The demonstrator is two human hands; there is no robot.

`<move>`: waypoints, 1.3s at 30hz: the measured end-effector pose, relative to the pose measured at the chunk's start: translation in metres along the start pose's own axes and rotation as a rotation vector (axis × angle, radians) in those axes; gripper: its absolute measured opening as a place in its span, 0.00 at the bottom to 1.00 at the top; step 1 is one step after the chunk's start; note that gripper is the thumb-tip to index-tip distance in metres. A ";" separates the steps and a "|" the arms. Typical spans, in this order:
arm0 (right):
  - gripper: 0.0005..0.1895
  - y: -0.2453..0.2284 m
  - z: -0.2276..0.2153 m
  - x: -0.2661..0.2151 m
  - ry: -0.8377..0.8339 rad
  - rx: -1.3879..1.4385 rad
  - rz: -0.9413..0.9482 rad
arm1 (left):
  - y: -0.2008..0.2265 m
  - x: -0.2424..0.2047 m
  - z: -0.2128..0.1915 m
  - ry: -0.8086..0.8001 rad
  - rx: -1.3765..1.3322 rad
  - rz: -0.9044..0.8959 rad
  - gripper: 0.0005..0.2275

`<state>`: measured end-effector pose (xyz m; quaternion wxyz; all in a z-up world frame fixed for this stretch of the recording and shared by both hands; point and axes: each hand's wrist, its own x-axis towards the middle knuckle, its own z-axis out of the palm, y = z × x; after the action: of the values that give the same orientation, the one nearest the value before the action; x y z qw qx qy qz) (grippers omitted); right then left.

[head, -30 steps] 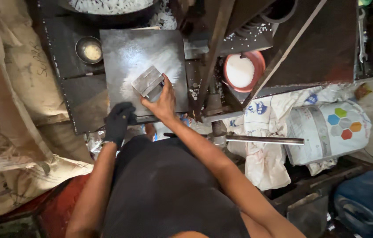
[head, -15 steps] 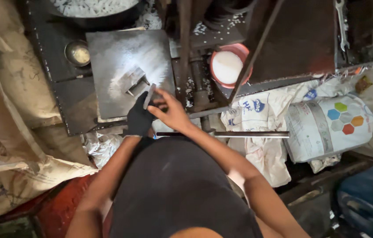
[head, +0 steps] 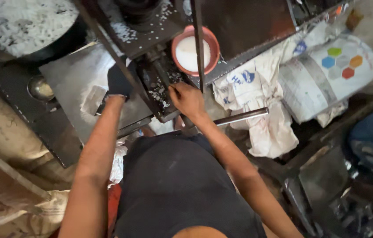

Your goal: The person operates a manual press machine, repeatedly placing a metal mold under the press, actuating the lever, and removing the mold. The person also occasionally adds white granular material from a red bowl into the machine's hopper.

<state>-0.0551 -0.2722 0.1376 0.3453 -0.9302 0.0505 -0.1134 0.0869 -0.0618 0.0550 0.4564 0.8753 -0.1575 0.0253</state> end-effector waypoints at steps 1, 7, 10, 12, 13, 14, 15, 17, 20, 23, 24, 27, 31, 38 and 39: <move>0.09 0.000 0.000 0.000 0.002 -0.011 0.012 | -0.008 0.009 0.002 -0.043 0.001 0.078 0.14; 0.08 0.000 0.003 -0.001 0.032 -0.012 -0.003 | -0.031 0.030 0.009 -0.344 0.099 -0.053 0.14; 0.09 0.000 0.002 0.001 0.037 -0.006 -0.011 | -0.041 0.041 -0.021 -0.468 0.332 -0.034 0.16; 0.09 -0.001 0.000 0.000 0.027 -0.015 -0.021 | -0.049 0.035 -0.051 -0.519 0.250 -0.238 0.17; 0.08 -0.002 0.000 -0.001 0.027 -0.025 -0.032 | -0.057 0.020 -0.077 -0.514 0.041 -0.446 0.19; 0.08 -0.003 -0.001 -0.002 0.026 -0.035 -0.044 | -0.063 0.000 -0.097 -0.502 -0.176 -0.644 0.20; 0.08 -0.005 -0.001 -0.001 0.045 -0.037 -0.070 | -0.064 -0.024 -0.106 -0.450 -0.239 -0.494 0.22; 0.08 -0.009 0.000 0.004 0.091 -0.042 -0.115 | -0.065 -0.063 -0.118 -0.353 -0.349 -0.181 0.29; 0.09 -0.013 -0.002 0.002 0.150 -0.083 -0.130 | -0.065 -0.115 -0.126 -0.286 -0.306 -0.350 0.54; 0.08 -0.015 0.000 0.003 0.203 -0.065 -0.134 | -0.063 -0.130 -0.112 -0.042 -0.132 -0.047 0.51; 0.07 -0.016 0.003 0.003 0.194 -0.080 -0.086 | -0.065 -0.129 -0.110 -0.049 -0.078 -0.072 0.50; 0.06 -0.015 0.006 -0.002 0.169 -0.117 0.044 | -0.069 -0.133 -0.101 -0.053 0.019 -0.103 0.45; 0.07 -0.012 0.009 -0.002 0.195 -0.123 0.084 | -0.085 -0.115 -0.095 -0.098 -0.609 -0.404 0.33; 0.08 -0.013 0.006 -0.005 0.226 -0.086 0.061 | -0.038 -0.088 -0.105 -0.211 -1.257 -0.806 0.21; 0.08 -0.013 0.005 -0.005 0.222 -0.093 0.068 | -0.024 -0.082 -0.114 -0.263 -1.127 -0.652 0.23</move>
<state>-0.0589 -0.2582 0.1416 0.2977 -0.9247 0.1251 -0.2017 0.0275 0.0638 0.0867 0.8055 0.5014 0.0718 -0.3076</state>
